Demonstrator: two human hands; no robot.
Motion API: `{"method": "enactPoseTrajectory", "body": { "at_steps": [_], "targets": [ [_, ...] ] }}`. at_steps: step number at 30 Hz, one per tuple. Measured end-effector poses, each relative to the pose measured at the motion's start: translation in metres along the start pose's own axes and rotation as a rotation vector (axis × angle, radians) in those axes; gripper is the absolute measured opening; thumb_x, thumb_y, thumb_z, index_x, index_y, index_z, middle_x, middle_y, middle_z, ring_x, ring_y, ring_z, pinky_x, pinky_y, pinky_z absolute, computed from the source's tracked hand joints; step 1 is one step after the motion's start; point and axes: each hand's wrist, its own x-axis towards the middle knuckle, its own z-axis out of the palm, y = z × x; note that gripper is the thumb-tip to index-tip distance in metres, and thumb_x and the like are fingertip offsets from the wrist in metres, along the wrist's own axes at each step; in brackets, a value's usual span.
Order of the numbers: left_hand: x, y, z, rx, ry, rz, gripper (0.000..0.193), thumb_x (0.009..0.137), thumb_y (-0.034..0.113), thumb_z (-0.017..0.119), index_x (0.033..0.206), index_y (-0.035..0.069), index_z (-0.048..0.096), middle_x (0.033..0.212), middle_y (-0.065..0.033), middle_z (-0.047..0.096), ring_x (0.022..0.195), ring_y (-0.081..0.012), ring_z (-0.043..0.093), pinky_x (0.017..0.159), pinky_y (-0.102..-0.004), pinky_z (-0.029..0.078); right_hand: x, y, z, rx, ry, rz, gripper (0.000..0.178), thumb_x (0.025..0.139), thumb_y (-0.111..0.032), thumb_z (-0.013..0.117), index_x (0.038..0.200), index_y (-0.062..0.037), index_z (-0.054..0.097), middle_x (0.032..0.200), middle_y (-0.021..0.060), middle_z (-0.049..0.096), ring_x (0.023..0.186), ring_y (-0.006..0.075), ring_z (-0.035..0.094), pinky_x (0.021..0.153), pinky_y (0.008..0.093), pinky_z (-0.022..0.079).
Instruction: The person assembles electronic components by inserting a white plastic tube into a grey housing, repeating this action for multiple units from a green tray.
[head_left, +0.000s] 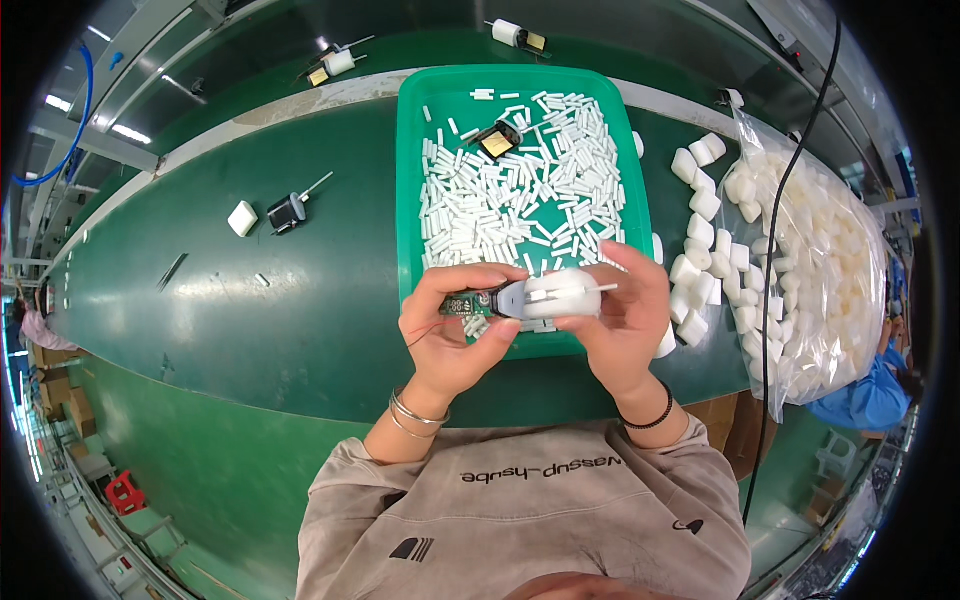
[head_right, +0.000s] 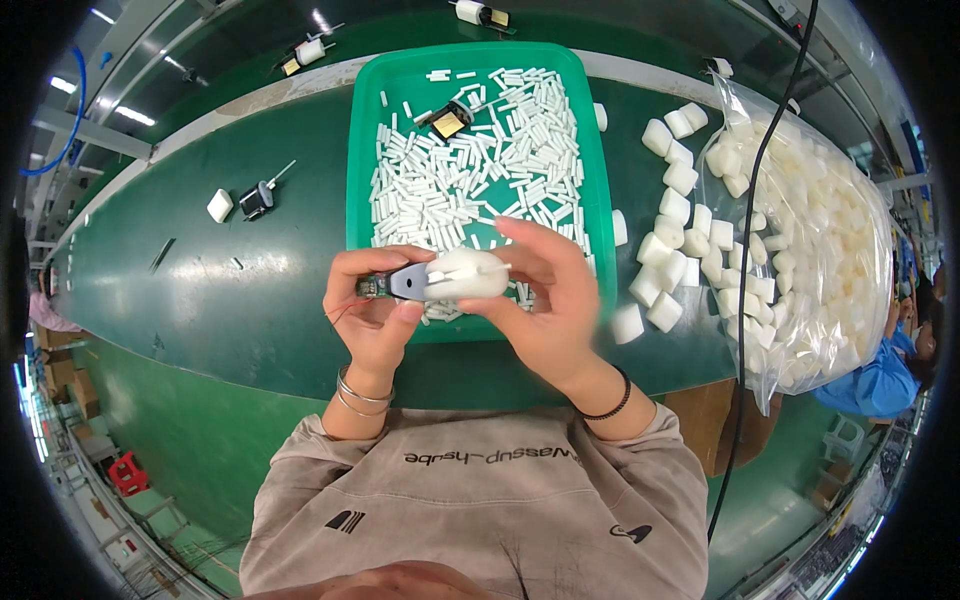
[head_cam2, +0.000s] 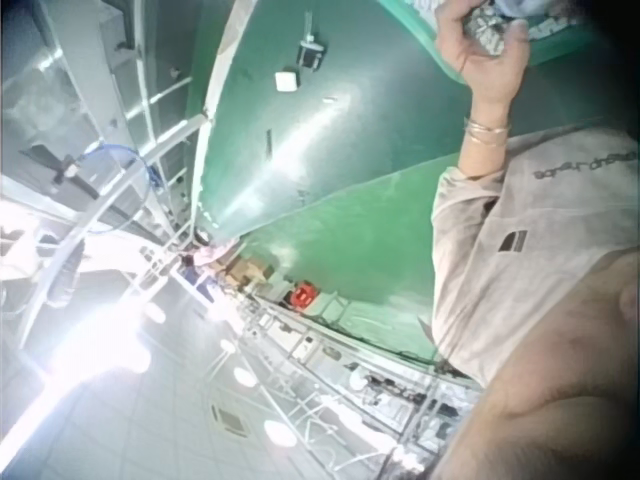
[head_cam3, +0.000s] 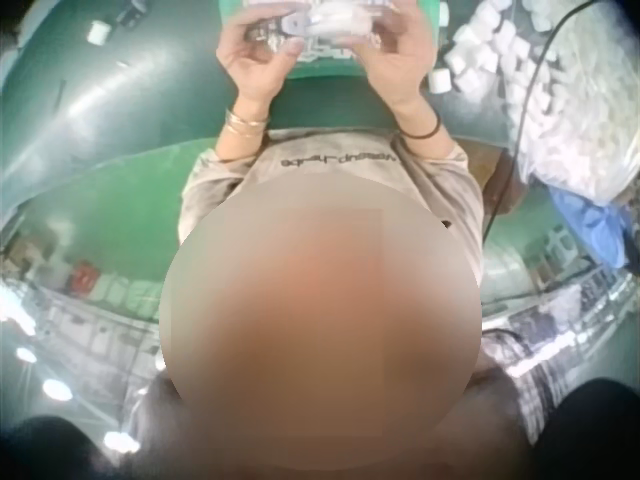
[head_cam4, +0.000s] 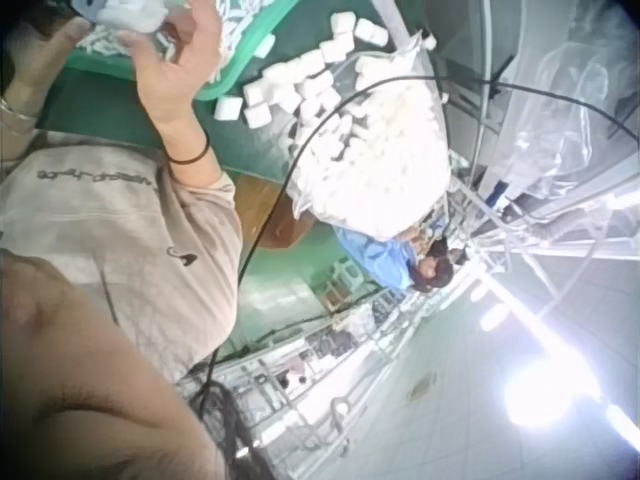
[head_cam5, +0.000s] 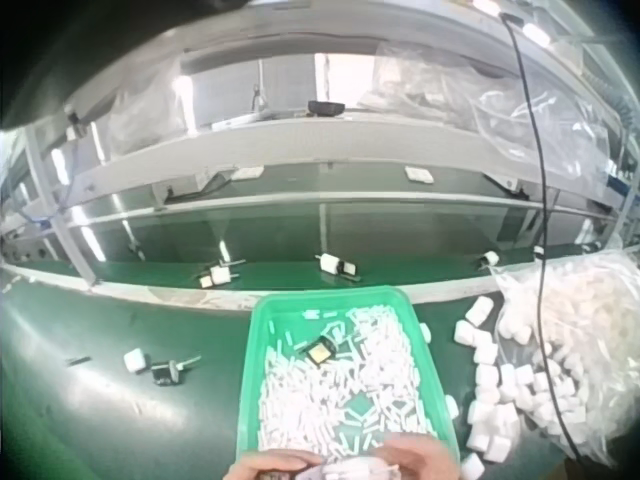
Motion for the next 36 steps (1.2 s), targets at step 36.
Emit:
{"method": "enactPoseTrajectory", "body": {
  "at_steps": [36],
  "targets": [
    [0.274, -0.082, -0.354, 2.077, 1.129, -0.213, 0.081, 0.066, 0.047, 0.065, 0.125, 0.002, 0.032, 0.123, -0.0217, 0.039, 0.108, -0.0366, 0.043, 0.084, -0.0510, 0.036, 0.040, 0.036, -0.030, -0.950, -0.620, 0.039, 0.038, 0.058, -0.023, 0.071, 0.092, -0.0099, 0.059, 0.084, 0.0018, 0.048, 0.076, 0.0198, 0.048, 0.065, 0.0323, 0.040]
  ]
}}
